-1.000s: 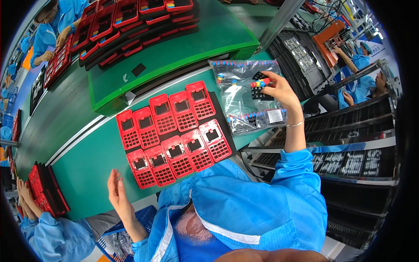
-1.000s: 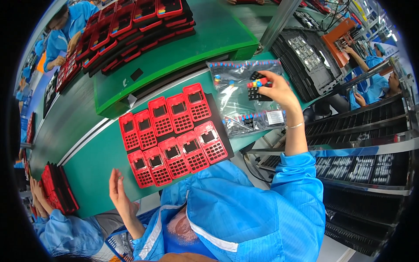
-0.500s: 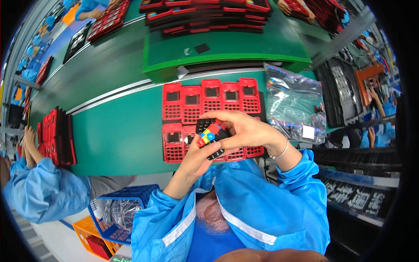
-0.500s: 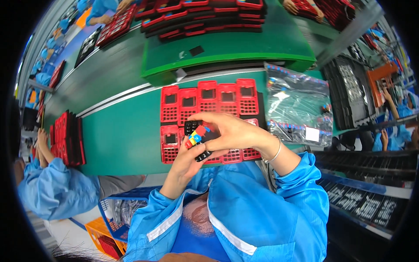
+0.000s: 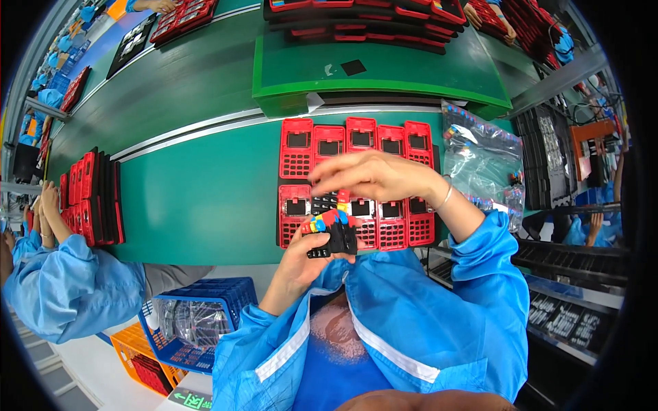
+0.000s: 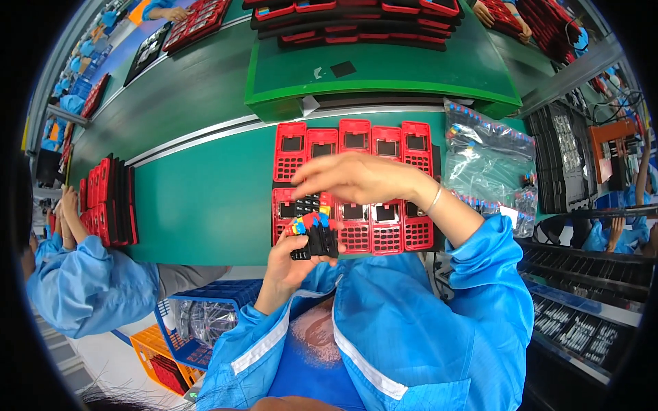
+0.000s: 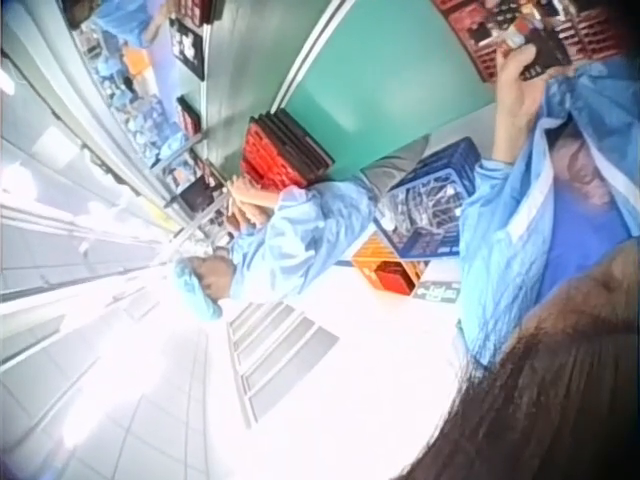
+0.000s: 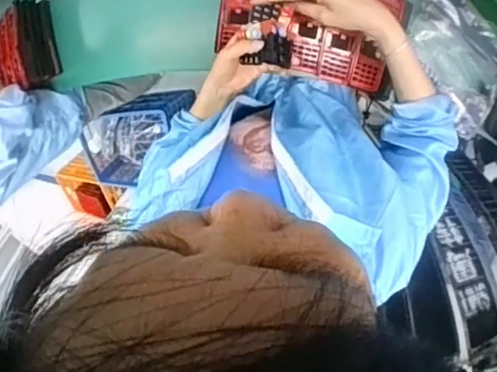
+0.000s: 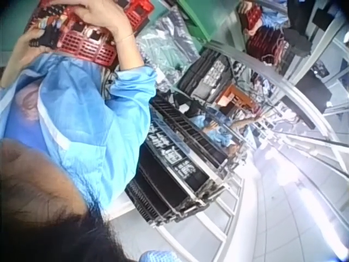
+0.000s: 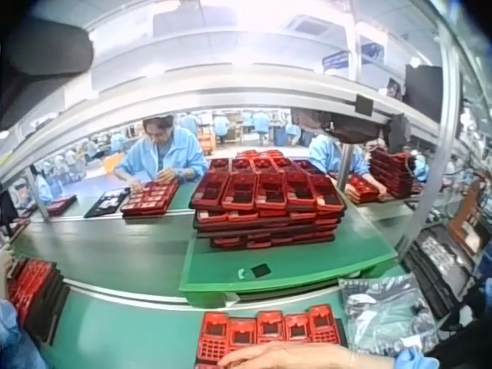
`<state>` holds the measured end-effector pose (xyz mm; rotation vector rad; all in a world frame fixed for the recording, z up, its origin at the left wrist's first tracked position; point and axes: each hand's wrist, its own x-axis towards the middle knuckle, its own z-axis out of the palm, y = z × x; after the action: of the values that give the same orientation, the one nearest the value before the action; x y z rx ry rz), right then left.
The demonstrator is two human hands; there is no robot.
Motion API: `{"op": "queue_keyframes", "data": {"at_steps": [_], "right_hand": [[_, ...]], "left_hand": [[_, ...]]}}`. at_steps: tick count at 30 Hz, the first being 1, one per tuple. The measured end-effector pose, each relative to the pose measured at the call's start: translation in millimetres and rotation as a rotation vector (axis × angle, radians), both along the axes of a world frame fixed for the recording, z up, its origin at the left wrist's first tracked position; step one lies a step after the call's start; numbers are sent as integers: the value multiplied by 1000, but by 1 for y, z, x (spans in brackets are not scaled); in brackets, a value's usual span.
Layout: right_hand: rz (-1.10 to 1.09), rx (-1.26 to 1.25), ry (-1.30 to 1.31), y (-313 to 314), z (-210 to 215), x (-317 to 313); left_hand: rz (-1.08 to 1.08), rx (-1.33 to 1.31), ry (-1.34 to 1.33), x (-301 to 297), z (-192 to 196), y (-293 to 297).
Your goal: The person assembles keypads and buttons into red electronic device housings by hand, fitting them into plastic frames on a production line.
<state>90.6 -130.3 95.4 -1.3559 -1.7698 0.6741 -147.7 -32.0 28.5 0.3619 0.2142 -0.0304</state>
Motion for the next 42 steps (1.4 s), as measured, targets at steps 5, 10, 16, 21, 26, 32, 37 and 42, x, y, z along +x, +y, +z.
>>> {"op": "queue_keyframes", "data": {"at_steps": [5, 10, 16, 21, 26, 32, 37, 42], "right_hand": [[197, -173, 244, 16, -18, 11], [-293, -63, -79, 30, -14, 17], [-366, -278, -218, 60, -41, -8], [-380, -172, -443, 77, -64, -21], [-477, -3, -533, 79, -68, -27], [-566, 66, -586, 74, -80, -32], [-641, 100, -620, 74, -77, -37], [-631, 120, -611, 72, -79, -34]], "left_hand": [[-58, -160, -139, -9, -10, 4], [74, 37, 2, -21, 13, 13], [248, 170, 112, -41, 5, 19], [284, 129, 110, -43, -1, 22], [351, -56, 92, -38, -1, 20], [441, -147, 111, -34, -9, 19], [463, -165, 140, -33, -12, 20], [460, -172, 143, -32, -13, 19]]}}
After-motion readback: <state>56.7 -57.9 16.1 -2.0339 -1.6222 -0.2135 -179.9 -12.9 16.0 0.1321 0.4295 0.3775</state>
